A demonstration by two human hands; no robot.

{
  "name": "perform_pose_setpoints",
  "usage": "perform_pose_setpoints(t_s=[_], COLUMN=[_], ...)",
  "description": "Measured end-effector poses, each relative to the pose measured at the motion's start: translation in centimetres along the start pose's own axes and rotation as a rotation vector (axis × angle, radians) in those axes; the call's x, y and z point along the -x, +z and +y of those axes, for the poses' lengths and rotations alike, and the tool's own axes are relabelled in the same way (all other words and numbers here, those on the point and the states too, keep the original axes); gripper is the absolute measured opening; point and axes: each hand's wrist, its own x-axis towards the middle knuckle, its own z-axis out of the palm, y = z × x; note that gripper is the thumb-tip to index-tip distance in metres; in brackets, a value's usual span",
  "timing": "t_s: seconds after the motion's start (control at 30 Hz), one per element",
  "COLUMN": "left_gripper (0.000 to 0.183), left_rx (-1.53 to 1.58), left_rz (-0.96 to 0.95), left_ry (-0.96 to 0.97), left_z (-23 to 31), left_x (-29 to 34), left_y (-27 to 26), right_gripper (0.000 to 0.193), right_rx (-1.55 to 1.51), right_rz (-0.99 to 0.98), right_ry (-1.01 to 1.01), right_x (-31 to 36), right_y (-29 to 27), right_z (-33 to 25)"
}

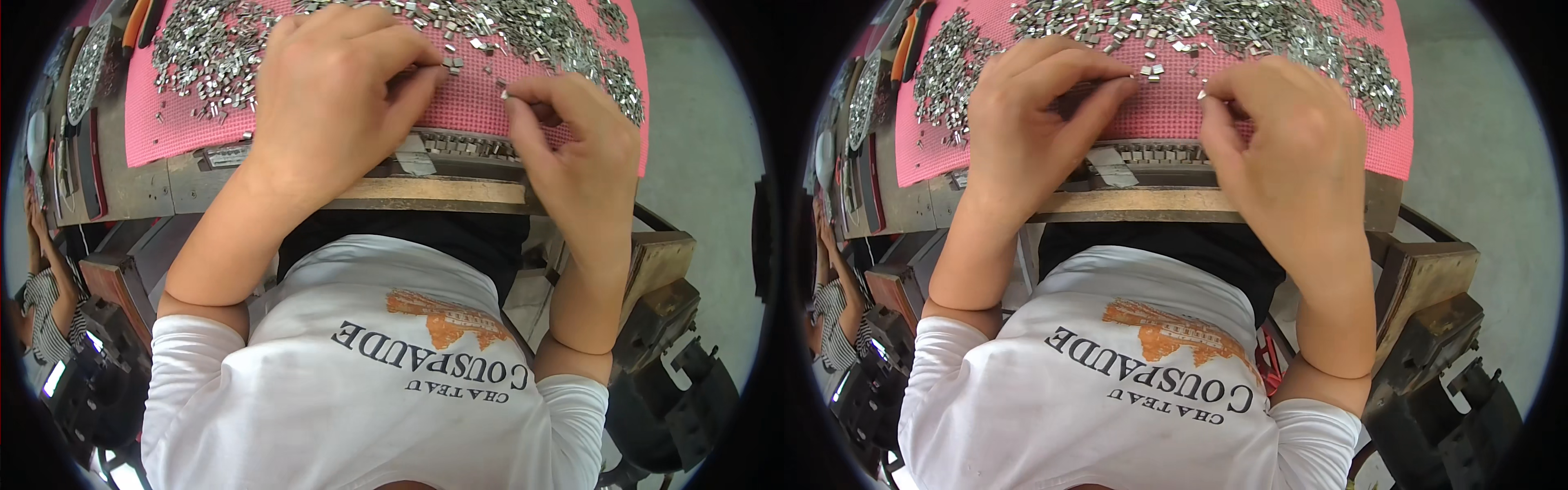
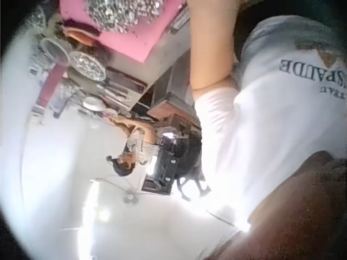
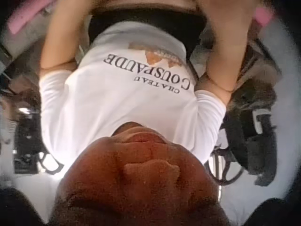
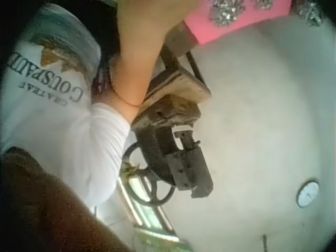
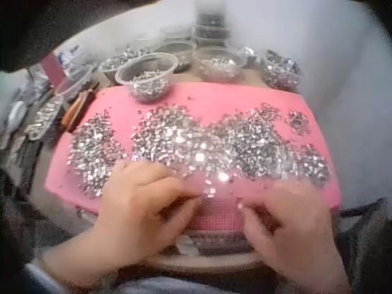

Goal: The person removes a mold from a press machine, inserts small metal pieces into the mold slots by hand, and presses the loaded mold with the machine. The person then gathers and sorts metal pieces into plastic containers.

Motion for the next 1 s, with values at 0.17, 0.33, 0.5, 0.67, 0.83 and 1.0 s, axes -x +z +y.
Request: perform_pose_setpoints(t_s=[0.17, 0.33, 0.5, 0.67, 0.83, 1.0], left_gripper=[0.014, 0.017, 0.022, 0.023, 0.025, 0.023], left_rx=[0.12, 0.201, 0.104, 0.08, 0.126, 0.141], left_rz=[-0.023, -0.05, -0.044, -0.082, -0.116, -0.089], left_ry=[0.067, 0.118, 0.17, 0.144, 0.109, 0.108], left_z=[1.0, 3.4, 4.2, 4.3, 4.5, 3.9], left_x=[0.3, 0.9, 1.1, 1.2, 1.4, 1.8], left_y=[-0.6, 0.8, 2.1, 2.1, 1.4, 1.3], right_gripper=[0.012, 0.017, 0.021, 0.023, 0.024, 0.022], right_rx=[-0.058, -0.006, 0.004, 0.043, 0.018, -0.034], right_rz=[0.107, 0.06, 0.109, 0.063, 0.06, 0.075], right_ry=[0.036, -0.081, -0.164, -0.176, -0.151, -0.115], right_x=[2.2, 3.9, 4.4, 4.2, 4.2, 4.4], right_y=[-1.4, -1.7, -0.4, -0.5, -0.6, -1.1], right_z=[1.1, 1.1, 1.1, 0.7, 0.6, 0.7])
